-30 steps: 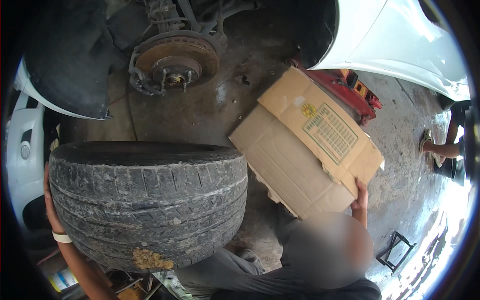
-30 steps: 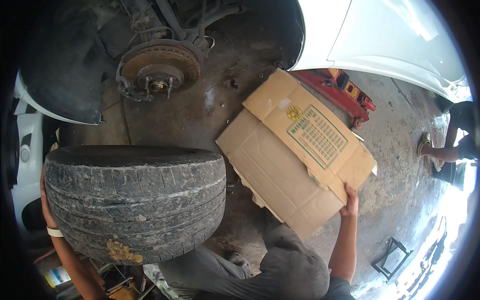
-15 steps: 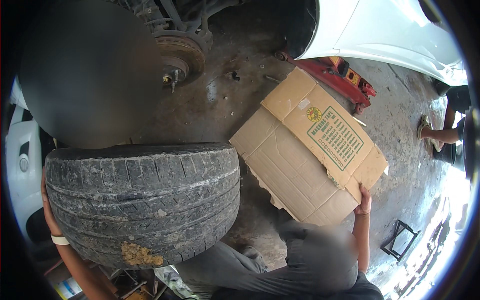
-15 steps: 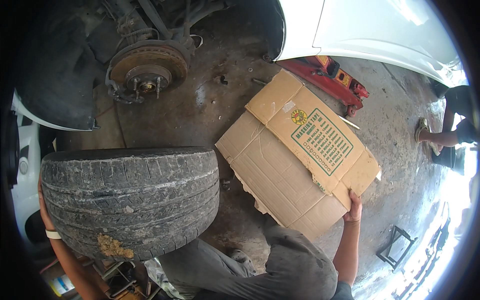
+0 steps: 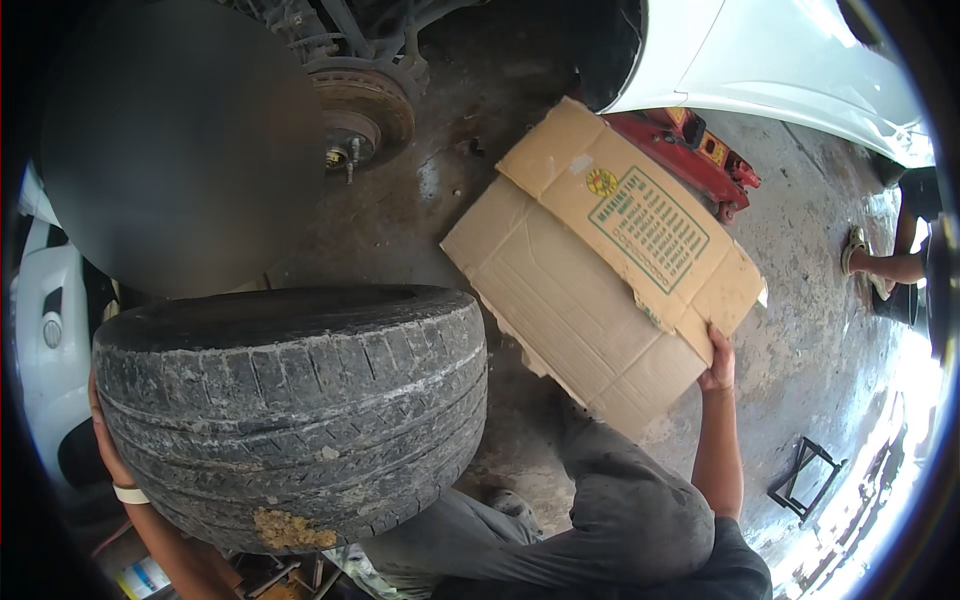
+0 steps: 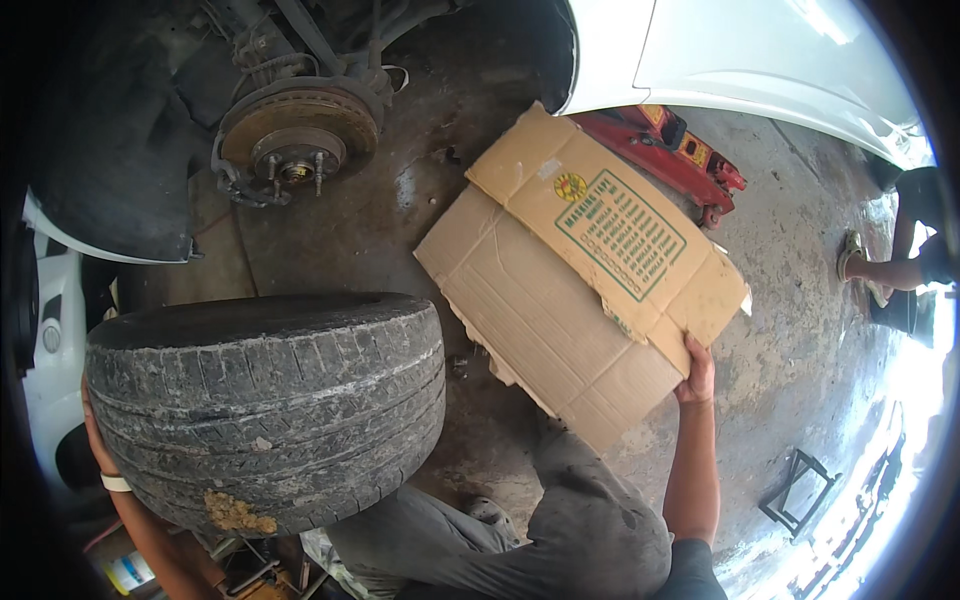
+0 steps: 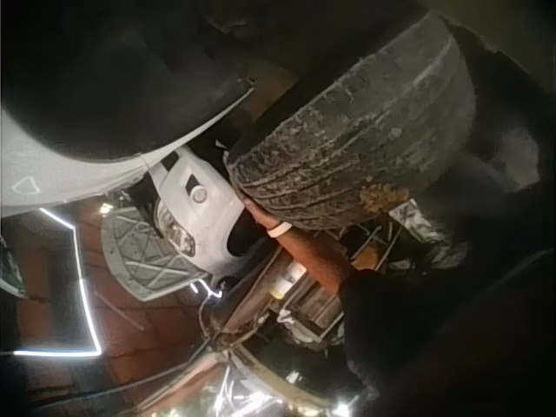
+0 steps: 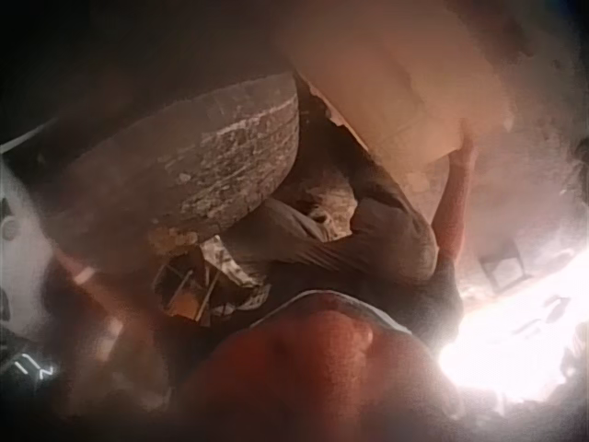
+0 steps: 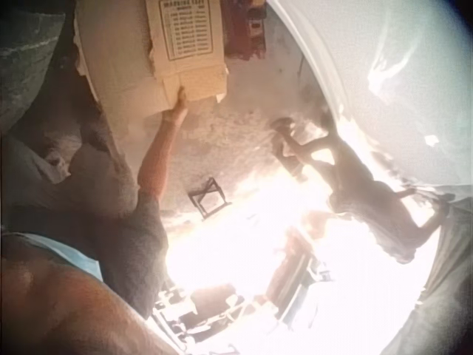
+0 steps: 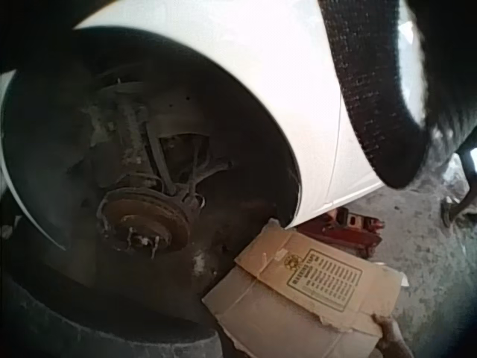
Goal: The person loosens and removes lug nuts from a car wheel using a lug wrench and by hand. The person then removes the wheel from the vehicle, moves a piece of cardboard, and screws nuts onto the wheel hub studs by hand.
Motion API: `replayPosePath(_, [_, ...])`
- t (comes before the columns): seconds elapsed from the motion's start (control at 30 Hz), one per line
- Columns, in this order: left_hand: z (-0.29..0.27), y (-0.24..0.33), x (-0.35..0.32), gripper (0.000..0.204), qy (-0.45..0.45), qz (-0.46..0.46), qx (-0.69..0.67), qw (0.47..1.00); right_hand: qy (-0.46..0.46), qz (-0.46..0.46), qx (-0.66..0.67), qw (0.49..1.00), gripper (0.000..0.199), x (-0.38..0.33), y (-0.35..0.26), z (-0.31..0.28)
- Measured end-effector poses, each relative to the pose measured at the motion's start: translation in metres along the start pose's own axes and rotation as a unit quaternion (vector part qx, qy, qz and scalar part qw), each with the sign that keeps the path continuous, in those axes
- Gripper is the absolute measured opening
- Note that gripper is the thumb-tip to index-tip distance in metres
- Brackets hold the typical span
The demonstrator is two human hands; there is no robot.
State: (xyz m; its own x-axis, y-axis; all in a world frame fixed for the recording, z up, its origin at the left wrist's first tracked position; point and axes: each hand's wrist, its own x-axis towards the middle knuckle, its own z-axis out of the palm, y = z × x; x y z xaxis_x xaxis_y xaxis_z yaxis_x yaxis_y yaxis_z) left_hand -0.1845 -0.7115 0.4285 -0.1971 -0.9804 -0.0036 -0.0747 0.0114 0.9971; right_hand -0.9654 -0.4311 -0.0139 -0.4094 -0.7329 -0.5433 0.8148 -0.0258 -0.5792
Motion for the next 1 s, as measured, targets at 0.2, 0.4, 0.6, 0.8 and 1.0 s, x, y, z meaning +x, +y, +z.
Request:
replayPosePath(0.2, [0.012, 0.001, 0.005, 0.075, 0.048, -0.001, 0.043, 0.998, -0.038, -0.036, 0.011, 0.999, 0.059, 0.09, 0.029, 0.095])
replayPosePath(0.4, [0.023, 0.004, 0.009, 0.08, 0.056, 0.009, 0.099, 0.993, -0.066, -0.054, 0.019, 0.996, 0.053, 0.171, 0.055, 0.195])
replayPosePath(0.6, [0.025, 0.003, 0.007, 0.078, 0.095, -0.008, 0.088, 0.992, -0.068, 0.047, -0.151, 0.985, 0.064, 0.235, 0.072, 0.247])
replayPosePath(0.8, [0.018, 0.004, 0.01, 0.069, 0.017, 0.012, 0.146, 0.989, -0.133, 0.106, -0.489, 0.855, 0.071, 0.145, 0.112, 0.265])
replayPosePath(1.0, [0.014, -0.001, 0.014, 0.07, 0.046, 0.031, 0.204, 0.977, -0.403, -0.027, -0.515, 0.756, 0.057, 0.025, 0.073, 0.354])
